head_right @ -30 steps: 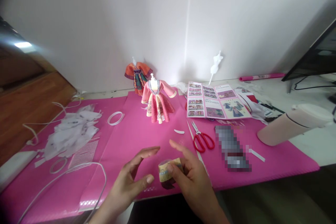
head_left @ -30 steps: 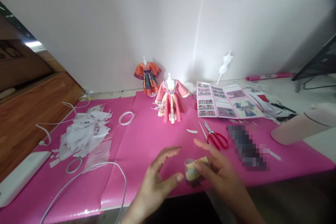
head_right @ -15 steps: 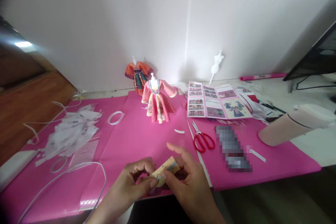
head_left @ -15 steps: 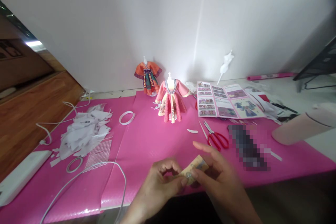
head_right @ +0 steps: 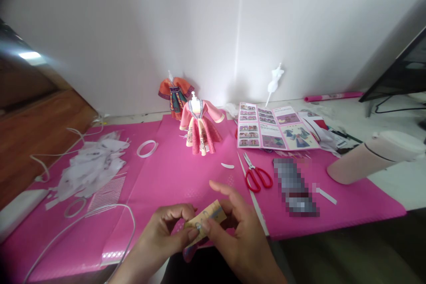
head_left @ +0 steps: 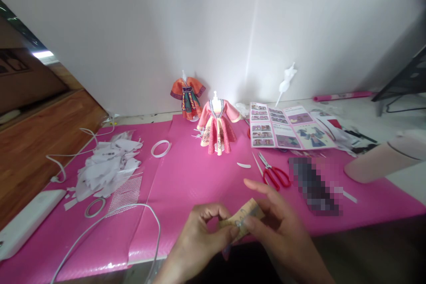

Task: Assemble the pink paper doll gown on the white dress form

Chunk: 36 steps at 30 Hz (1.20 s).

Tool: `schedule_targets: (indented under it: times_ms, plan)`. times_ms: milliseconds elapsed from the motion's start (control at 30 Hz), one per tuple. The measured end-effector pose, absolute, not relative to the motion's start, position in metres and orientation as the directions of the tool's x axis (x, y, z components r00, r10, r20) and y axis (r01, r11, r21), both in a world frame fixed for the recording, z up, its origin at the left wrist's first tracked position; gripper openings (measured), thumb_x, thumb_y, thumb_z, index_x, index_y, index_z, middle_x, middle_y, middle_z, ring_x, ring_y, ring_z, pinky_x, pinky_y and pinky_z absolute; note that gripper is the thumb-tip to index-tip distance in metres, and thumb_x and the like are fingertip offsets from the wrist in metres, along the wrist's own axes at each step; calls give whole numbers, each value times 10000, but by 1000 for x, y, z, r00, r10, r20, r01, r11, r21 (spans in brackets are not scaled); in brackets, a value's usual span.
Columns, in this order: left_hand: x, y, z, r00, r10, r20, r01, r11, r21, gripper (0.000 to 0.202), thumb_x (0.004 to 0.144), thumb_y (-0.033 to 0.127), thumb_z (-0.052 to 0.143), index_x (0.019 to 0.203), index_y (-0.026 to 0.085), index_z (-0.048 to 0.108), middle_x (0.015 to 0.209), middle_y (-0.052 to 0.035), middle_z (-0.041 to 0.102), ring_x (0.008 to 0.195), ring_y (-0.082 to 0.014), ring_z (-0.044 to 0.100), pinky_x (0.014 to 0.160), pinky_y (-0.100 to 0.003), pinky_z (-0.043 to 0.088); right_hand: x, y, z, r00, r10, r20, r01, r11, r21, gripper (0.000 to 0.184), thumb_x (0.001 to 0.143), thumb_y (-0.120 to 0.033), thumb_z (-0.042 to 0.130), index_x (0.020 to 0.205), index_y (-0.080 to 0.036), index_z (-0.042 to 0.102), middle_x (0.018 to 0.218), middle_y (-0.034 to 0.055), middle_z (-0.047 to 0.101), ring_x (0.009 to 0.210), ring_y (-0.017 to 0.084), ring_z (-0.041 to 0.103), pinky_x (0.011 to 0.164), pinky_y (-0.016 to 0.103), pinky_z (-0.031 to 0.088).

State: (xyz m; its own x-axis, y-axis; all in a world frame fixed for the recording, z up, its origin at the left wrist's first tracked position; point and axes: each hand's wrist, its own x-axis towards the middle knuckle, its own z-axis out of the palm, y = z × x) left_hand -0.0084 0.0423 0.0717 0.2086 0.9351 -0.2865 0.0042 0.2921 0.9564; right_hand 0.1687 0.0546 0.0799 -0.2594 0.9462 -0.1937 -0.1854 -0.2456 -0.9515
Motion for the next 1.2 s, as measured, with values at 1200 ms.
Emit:
schedule_targets:
  times_ms: [1200]
  plan:
    - [-7, 44, 66, 269, 915, -302, -54, 327, 943, 282, 740, 378, 767, 668, 180, 579, 596, 22, 639, 585, -137, 605, 599, -244, 440, 169, 56, 68, -206, 967, -153, -96, -176, -980, 517, 762, -333, 759, 1241, -265, 579, 714, -55, 558, 647, 138, 589, 627, 268, 512]
